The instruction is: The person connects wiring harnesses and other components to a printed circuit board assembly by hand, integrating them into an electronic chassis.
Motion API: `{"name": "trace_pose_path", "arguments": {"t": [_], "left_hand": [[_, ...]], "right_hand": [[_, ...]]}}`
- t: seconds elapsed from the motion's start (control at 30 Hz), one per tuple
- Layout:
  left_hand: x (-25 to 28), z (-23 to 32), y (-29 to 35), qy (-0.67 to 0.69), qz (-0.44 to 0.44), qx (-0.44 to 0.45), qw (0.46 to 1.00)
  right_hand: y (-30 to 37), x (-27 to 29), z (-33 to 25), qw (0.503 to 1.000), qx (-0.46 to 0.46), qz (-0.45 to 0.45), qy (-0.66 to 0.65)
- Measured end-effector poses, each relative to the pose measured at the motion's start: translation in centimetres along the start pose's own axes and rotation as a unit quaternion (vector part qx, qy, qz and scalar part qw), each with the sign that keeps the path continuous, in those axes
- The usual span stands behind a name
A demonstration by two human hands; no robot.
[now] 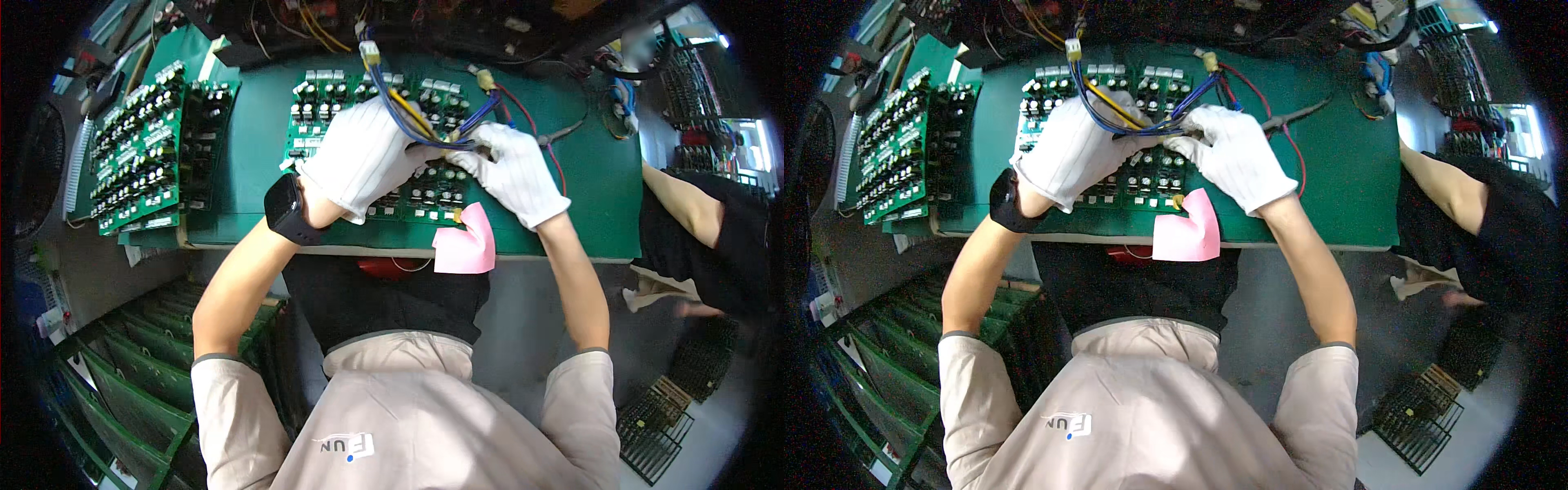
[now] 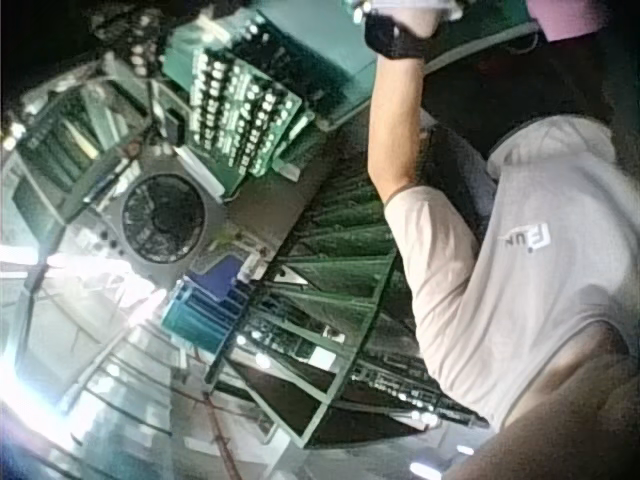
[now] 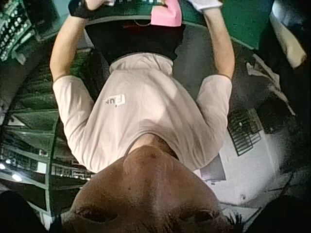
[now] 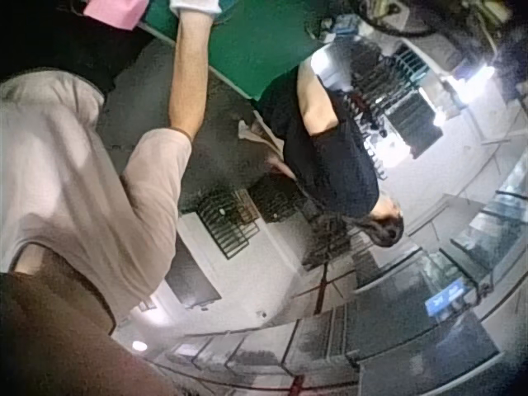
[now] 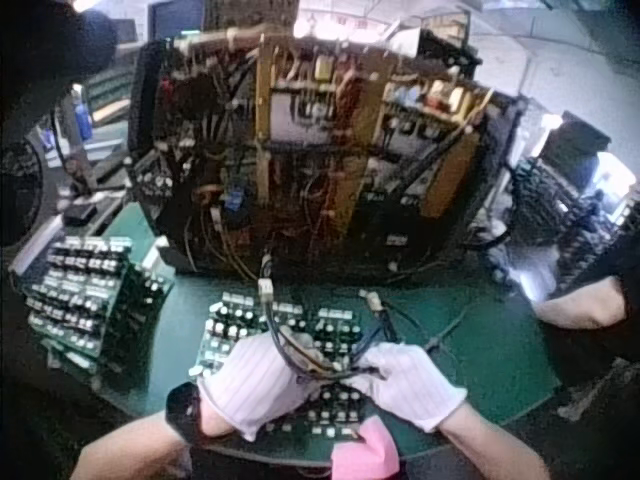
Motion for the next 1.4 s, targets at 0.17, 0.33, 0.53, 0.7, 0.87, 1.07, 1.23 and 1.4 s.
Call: {"name": "trace_pose_path", "arguments": {"t": [0.17,0.33,0.53,0.7,0.87,1.07,1.23,1.4], "left_hand": [[0.6,0.5,0.0,0.040,-0.012,0.025,0.999],[0.9,0.4,2.1,0.047,0.005,0.031,0.998],[4.0,1.4,3.7,0.013,0.043,0.044,0.998],[2.6,0.3,3.4,0.006,0.021,0.042,0.999],[2.8,0.2,3.9,0.011,0.013,0.044,0.999],[2.5,0.0,3.6,0.017,0.015,0.027,0.999],[2.3,0.2,4.0,-0.036,0.032,0.017,0.999],[2.2,0.1,4.2,-0.030,0.067,-0.009,0.997]], "right_hand": [[0.8,0.5,0.4,0.997,-0.010,-0.041,0.059],[2.1,6.1,-0.4,0.997,-0.070,-0.012,-0.042],[-2.3,6.5,5.1,0.989,-0.109,0.089,0.036],[-6.9,5.9,5.5,0.968,-0.169,-0.082,0.169],[-4.1,8.5,3.7,0.979,-0.119,0.074,0.149],[5.7,5.8,0.6,0.979,-0.075,-0.065,0.176],[6.5,4.1,2.3,0.978,-0.018,0.013,0.206],[7.5,7.1,1.9,0.987,-0.062,0.140,-0.041]]}}
Point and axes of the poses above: each hand's wrist, its own y-axis away from the middle knuckle, its own x-axis out of the back of the hand, z = x × y, the point moved 4 cm from there along -y, towards the middle knuckle, and after that the axes turned 11 degrees about -z, right-handed, at the moved point
